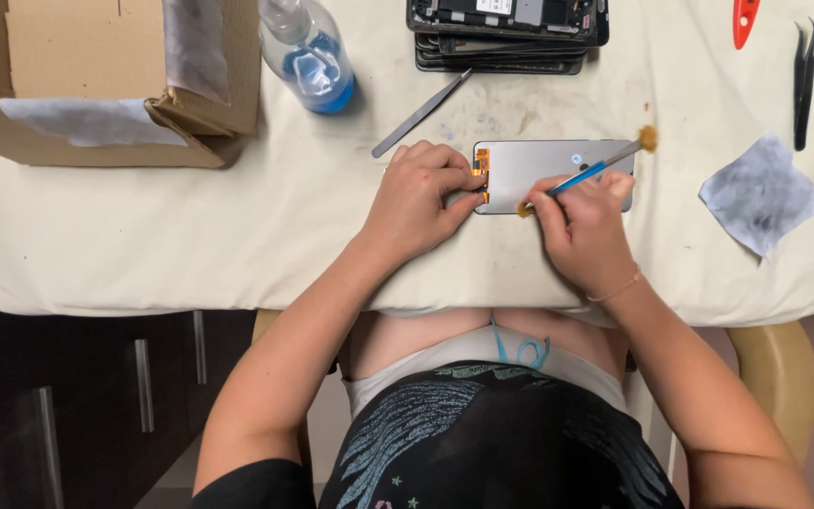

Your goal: Cleaning mobile phone screens and components using a brush and a cleaning cloth to remove dust.

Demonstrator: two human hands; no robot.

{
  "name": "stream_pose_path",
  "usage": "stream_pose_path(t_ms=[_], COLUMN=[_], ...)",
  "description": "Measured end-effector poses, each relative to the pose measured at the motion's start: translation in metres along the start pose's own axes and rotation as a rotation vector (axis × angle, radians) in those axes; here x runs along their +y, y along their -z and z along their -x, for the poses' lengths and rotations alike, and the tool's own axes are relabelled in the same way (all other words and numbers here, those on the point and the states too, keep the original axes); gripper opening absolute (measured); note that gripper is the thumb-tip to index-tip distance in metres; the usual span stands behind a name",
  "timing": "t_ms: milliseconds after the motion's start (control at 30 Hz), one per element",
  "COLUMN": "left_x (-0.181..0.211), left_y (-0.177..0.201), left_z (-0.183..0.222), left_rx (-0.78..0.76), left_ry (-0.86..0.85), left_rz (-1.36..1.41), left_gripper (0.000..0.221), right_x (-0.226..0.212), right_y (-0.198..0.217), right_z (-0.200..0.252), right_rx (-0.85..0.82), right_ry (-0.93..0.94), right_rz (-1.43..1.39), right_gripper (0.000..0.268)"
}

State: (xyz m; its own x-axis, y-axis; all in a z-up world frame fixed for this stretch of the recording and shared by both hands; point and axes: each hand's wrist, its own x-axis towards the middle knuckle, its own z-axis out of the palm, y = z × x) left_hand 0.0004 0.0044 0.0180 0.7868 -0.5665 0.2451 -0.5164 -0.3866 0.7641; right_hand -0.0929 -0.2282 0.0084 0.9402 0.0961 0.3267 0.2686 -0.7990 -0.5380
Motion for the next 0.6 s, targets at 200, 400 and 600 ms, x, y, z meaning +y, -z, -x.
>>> stream_pose_path(t_ms=[200, 400, 600], left_x=[0.001, 0.000, 0.001], left_y=[-0.002, -0.003, -0.001], left_z=[0.001, 0.000, 0.000], left_rx=[0.026, 0.037, 0.039], left_ry=[-0.003, 0.002, 0.004], left_rz=[-0.026, -0.018, 0.001], left_gripper=[0.013, 0.012, 0.011], right_x=[-0.009, -0.007, -0.016], right_y=[-0.010, -0.014, -0.017], right_z=[-0.008, -0.031, -0.031], right_rx=[0.025, 0.065, 0.036], right_ry=[0.040, 0.050, 0.073], right_rz=[-0.096, -0.055, -0.083], right_gripper=[0.017, 0.017, 0.019])
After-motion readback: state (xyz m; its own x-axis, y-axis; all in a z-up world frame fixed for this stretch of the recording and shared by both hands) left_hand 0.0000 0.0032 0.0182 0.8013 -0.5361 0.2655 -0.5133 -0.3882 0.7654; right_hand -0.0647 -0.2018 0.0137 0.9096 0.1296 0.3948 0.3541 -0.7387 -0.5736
